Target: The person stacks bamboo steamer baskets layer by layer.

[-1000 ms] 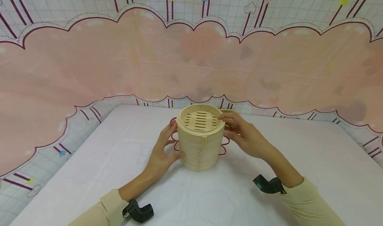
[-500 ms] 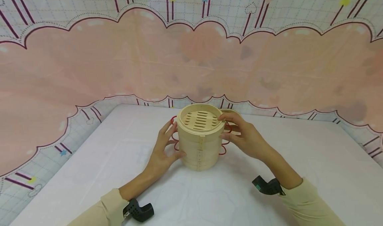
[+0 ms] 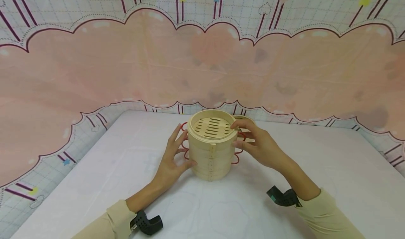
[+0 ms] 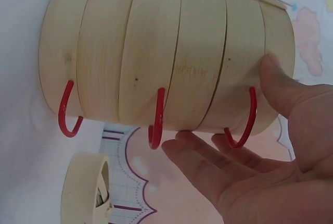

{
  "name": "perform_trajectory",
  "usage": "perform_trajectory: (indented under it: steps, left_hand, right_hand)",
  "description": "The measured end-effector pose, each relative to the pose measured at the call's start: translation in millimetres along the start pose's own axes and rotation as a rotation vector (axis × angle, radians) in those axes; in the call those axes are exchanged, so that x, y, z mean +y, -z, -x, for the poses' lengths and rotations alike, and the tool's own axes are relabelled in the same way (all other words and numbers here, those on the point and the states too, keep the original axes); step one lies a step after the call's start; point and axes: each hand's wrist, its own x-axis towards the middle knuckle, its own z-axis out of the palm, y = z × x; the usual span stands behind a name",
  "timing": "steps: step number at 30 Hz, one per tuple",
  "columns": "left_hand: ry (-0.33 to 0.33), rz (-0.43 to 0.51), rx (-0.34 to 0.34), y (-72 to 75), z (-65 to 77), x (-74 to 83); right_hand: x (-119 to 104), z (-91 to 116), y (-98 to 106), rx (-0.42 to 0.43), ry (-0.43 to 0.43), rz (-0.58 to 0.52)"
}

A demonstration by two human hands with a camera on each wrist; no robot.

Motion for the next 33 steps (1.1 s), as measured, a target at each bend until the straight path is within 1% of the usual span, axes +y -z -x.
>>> perform_trajectory:
  steps: [9,13,16,20,24,29,33]
  left_hand:
    - [-0.025,-0.007,-0.002,1.9,1.4,-3.2]
    - [-0.02,-0.001,-0.003,3.2,1.6,-3.8]
    - [-0.012,-0.024,0.001,4.8,1.8,-3.2]
    - [-0.009,-0.088,0.014,6.0,0.9,-1.1]
    - [-0.043,-0.111,0.026,5.5,-3.1,0.3]
    - [-0.138,-0.122,0.05,4.6,-11.1,-1.5]
    - [-0.141,-0.113,0.049,3.1,-14.4,-2.8]
  right_hand:
    - [-2.8,2.4,-2.1,0.014,-0.039,-0.004]
    - [-4.4,2.5,-3.6,0.017,-0.045,0.0]
    - [-5.3,2.4,-4.7,0.021,-0.035,0.005]
    - [-3.7,2.4,-3.1,0.012,-0.02,0.021]
    - [0.6,1.5,3.5,-0.001,-0.012,0.048]
    - [7.1,-0.7,13.5,0.009,-0.02,0.052]
    - [15.8,-3.1,20.2,0.05,-0.042,0.065]
